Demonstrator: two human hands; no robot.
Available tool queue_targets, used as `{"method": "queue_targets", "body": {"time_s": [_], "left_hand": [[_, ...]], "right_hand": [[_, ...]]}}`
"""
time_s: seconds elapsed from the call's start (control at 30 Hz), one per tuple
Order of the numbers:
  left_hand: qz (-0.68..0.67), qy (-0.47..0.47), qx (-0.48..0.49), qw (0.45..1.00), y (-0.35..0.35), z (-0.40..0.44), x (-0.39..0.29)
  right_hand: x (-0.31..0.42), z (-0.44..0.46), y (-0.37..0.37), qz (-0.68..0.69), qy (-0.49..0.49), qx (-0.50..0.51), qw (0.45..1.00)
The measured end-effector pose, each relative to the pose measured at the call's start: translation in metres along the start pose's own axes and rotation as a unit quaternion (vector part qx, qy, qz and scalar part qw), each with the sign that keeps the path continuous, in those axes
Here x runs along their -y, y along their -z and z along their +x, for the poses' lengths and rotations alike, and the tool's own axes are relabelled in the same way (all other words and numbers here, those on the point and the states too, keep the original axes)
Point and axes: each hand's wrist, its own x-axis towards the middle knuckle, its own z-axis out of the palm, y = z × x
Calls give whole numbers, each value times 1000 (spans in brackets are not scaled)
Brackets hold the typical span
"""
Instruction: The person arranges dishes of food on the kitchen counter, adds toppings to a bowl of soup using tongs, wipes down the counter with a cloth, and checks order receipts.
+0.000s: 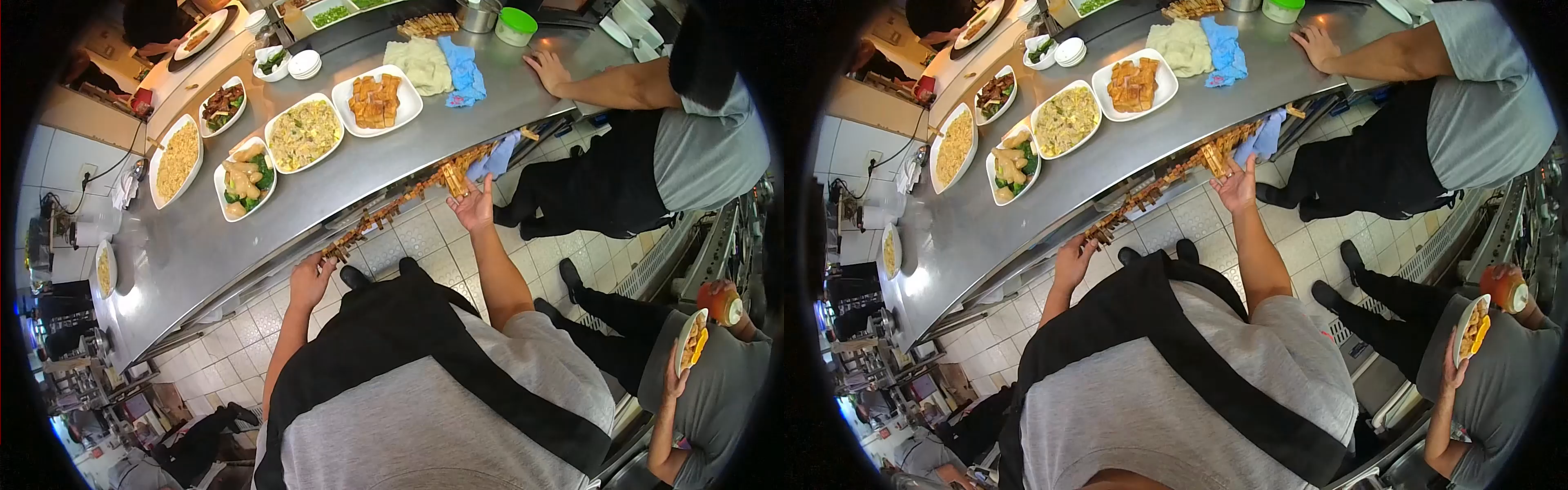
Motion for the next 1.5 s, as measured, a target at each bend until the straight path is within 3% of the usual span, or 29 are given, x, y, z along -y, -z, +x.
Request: {"method": "queue_targets", "body": {"time_s": [0.13,0.23,0.33,0.43,0.53,0.63,0.73,0.93,1.17,1.27,1.37,1.4,1.5], "left_hand": [[1,9,-3,1000,3,-1,-2],[9,2,-13,1000,1,-1,2],[2,22,12,1000,4,-1,-2],[19,24,14,999,5,-2,-2],[20,25,16,999,10,-4,-8],[26,25,14,999,9,-4,-9],[23,15,8,1000,8,-4,-8],[16,9,17,1000,3,-1,-1],[15,23,23,999,-1,2,8],[10,9,26,1000,-2,3,8],[42,-11,-28,999,-15,5,19],[55,4,5,998,-6,6,11],[102,-48,-95,989,-22,6,21]], "right_hand": [[-7,4,18,-91,-93,50,990],[-25,0,6,-164,-54,-6,985],[-40,-5,-16,-92,-12,-2,996],[-52,-8,-33,-11,-50,41,998],[-57,-12,-35,-42,-97,110,988],[-64,-15,-31,-77,-131,42,987],[-66,-16,-18,-97,-159,86,979],[-72,-28,-14,-79,-152,139,975],[-65,-37,-8,-99,-146,49,983],[-56,-37,1,-181,-87,71,977],[-45,-42,3,-309,-57,32,949],[-40,-50,-2,-367,-43,33,929],[-31,-66,-28,-498,-83,83,859]]}}
